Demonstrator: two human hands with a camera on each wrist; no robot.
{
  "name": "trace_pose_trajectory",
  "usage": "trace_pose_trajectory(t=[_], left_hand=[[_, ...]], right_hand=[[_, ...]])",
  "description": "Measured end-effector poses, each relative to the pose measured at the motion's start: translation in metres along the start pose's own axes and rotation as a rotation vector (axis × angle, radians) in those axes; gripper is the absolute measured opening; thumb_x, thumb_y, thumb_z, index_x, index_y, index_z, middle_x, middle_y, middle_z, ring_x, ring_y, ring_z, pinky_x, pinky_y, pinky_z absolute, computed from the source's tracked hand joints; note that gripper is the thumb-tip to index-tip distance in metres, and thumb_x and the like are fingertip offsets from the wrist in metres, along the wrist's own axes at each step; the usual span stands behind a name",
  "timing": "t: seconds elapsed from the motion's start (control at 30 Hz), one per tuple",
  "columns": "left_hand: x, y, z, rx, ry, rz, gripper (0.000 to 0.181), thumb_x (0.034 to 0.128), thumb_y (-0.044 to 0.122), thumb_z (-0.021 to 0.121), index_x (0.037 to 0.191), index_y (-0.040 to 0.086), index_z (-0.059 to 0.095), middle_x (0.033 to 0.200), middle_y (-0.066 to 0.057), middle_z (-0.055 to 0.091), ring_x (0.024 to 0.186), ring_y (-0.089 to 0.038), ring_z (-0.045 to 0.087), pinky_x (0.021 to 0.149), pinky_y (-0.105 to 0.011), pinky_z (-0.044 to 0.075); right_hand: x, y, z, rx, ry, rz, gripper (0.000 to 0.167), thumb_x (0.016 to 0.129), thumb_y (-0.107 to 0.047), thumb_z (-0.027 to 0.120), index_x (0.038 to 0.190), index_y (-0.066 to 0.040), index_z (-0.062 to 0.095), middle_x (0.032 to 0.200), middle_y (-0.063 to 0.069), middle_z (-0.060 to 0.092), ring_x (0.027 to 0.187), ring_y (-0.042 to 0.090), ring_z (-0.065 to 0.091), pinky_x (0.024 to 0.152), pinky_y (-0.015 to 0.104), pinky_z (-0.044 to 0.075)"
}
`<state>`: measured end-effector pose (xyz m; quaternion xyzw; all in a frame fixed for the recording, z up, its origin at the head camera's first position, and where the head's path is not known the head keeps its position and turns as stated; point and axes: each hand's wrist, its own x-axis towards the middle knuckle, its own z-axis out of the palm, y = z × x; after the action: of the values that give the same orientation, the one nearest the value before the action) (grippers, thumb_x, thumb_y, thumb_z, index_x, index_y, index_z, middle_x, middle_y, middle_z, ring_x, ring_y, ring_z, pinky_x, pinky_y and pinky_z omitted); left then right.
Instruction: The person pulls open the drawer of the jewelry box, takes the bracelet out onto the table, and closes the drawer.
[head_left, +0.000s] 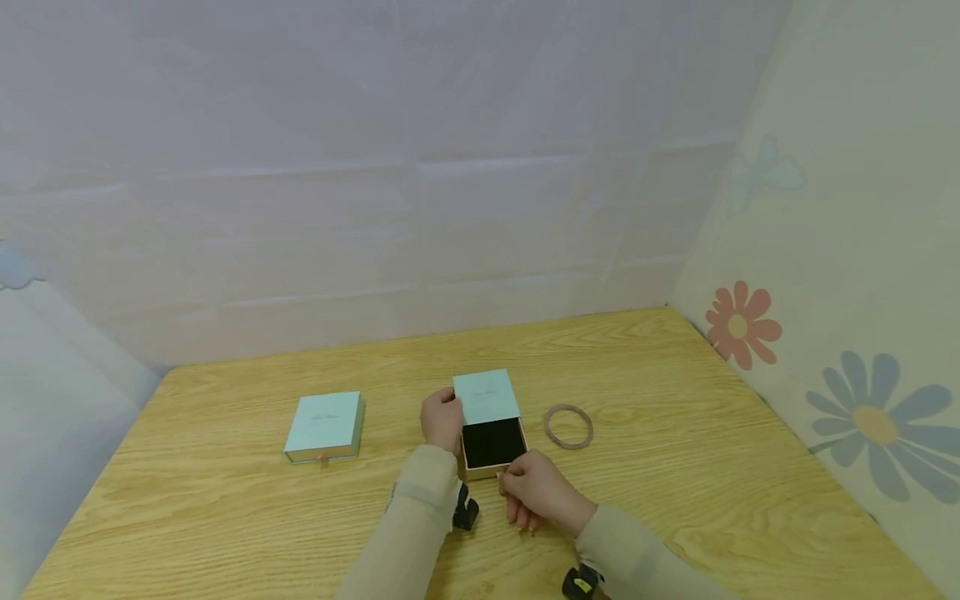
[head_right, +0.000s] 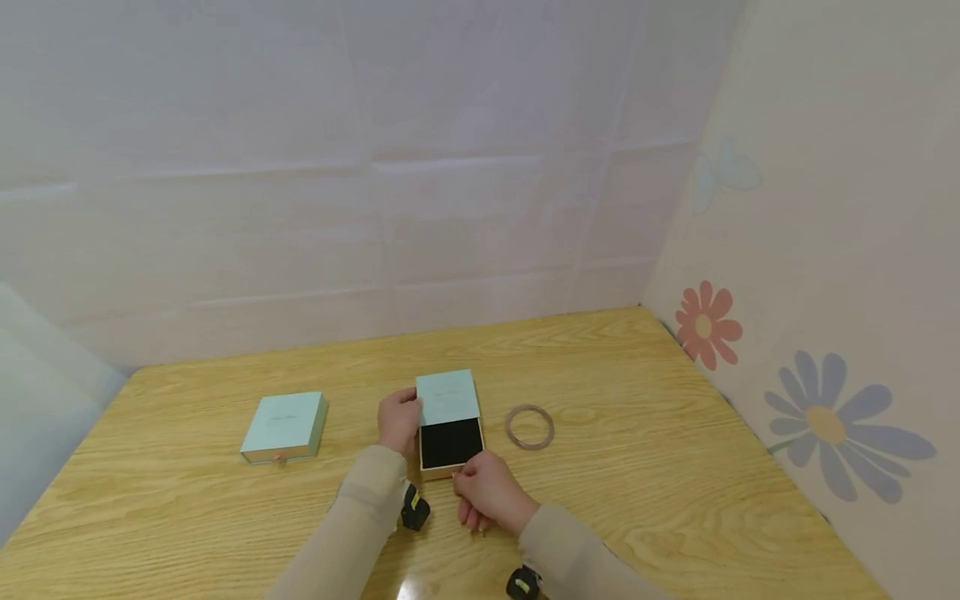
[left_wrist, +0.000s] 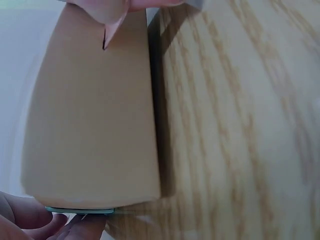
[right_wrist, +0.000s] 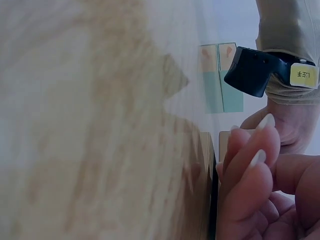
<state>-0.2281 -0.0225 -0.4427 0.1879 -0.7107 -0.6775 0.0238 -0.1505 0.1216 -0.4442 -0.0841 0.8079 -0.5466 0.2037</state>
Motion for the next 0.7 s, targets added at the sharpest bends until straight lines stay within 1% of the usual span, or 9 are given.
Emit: trace_pose_trajectory(t=[0.13,0.2,0.23,0.3,0.37,0.47,0.5,0.6,0.7], left_hand=[[0.0000,0.0002,0.0000,-0.007,0.001,0.005,0.036,0.0975,-0.004,0.045,0.132,-0.010,0.055,0.131,-0.027,0.054,0.079,-0.024,0.050,0.067,-0.030,0.041],[-0.0007,0.0003,0.0004,-0.011,0.006,0.012,0.035,0.0969,-0.004,0.045,0.130,-0.010,0.056,0.129,-0.026,0.055,0.080,-0.026,0.051,0.067,-0.031,0.041],[-0.0002,-0.0009,0.0007,-0.010,0.015,0.024,0.035,0.0963,-0.004,0.046,0.128,-0.009,0.058,0.126,-0.026,0.057,0.080,-0.025,0.052,0.067,-0.031,0.042],[-0.0004,-0.0005,0.0006,-0.012,0.020,0.030,0.034,0.0958,-0.004,0.046,0.127,-0.009,0.059,0.125,-0.026,0.058,0.085,-0.028,0.055,0.070,-0.033,0.045],[-0.0007,-0.0005,0.0010,-0.012,0.025,0.037,0.034,0.0955,-0.005,0.046,0.127,-0.010,0.058,0.124,-0.027,0.058,0.098,-0.032,0.057,0.078,-0.037,0.047],[-0.0030,0.0033,0.0005,-0.013,0.017,0.024,0.036,0.0964,-0.005,0.046,0.130,-0.011,0.055,0.129,-0.027,0.055,0.111,-0.037,0.054,0.088,-0.044,0.046],[-0.0033,0.0040,0.0004,-0.013,0.015,0.023,0.036,0.0966,-0.004,0.046,0.131,-0.012,0.054,0.130,-0.028,0.054,0.113,-0.037,0.053,0.089,-0.045,0.046],[-0.0048,0.0056,0.0004,-0.009,0.014,0.028,0.036,0.0972,-0.004,0.046,0.131,-0.013,0.053,0.130,-0.028,0.053,0.112,-0.036,0.053,0.089,-0.043,0.046],[-0.0053,0.0059,0.0004,-0.005,0.014,0.028,0.035,0.0975,-0.004,0.046,0.131,-0.012,0.054,0.130,-0.028,0.054,0.104,-0.035,0.055,0.082,-0.040,0.046]], right_hand=[[0.0019,-0.0004,-0.0002,0.000,-0.007,0.006,0.038,0.097,-0.005,0.051,0.065,0.009,0.065,0.046,-0.001,0.055,0.034,0.005,0.046,0.035,0.020,0.040],[0.0031,0.0000,-0.0007,-0.006,-0.007,0.005,0.038,0.097,-0.004,0.051,0.064,0.009,0.065,0.046,-0.001,0.055,0.034,0.005,0.046,0.035,0.020,0.040],[0.0036,0.0002,-0.0009,-0.011,-0.006,0.000,0.038,0.096,-0.004,0.051,0.064,0.009,0.064,0.046,-0.001,0.055,0.034,0.005,0.046,0.035,0.020,0.040],[0.0048,0.0003,-0.0016,-0.018,-0.005,-0.004,0.038,0.096,-0.003,0.050,0.063,0.008,0.064,0.045,-0.001,0.054,0.033,0.005,0.045,0.034,0.021,0.039],[0.0054,0.0001,-0.0023,-0.029,-0.005,-0.005,0.038,0.096,-0.003,0.050,0.062,0.008,0.064,0.045,-0.001,0.054,0.033,0.004,0.045,0.034,0.021,0.039],[0.0060,-0.0005,-0.0030,-0.035,-0.007,0.007,0.037,0.095,-0.003,0.050,0.064,0.008,0.065,0.045,-0.001,0.053,0.033,0.005,0.044,0.034,0.021,0.039],[0.0059,-0.0009,-0.0031,-0.036,-0.008,0.011,0.036,0.095,-0.003,0.050,0.064,0.008,0.065,0.045,-0.002,0.053,0.033,0.005,0.044,0.035,0.021,0.040],[0.0058,-0.0021,-0.0032,-0.035,-0.009,0.025,0.036,0.095,-0.003,0.050,0.064,0.008,0.065,0.045,-0.002,0.052,0.034,0.005,0.045,0.035,0.022,0.041],[0.0064,-0.0024,-0.0029,-0.031,-0.004,0.026,0.035,0.094,-0.002,0.051,0.064,0.008,0.064,0.045,-0.002,0.052,0.034,0.006,0.045,0.035,0.022,0.040]])
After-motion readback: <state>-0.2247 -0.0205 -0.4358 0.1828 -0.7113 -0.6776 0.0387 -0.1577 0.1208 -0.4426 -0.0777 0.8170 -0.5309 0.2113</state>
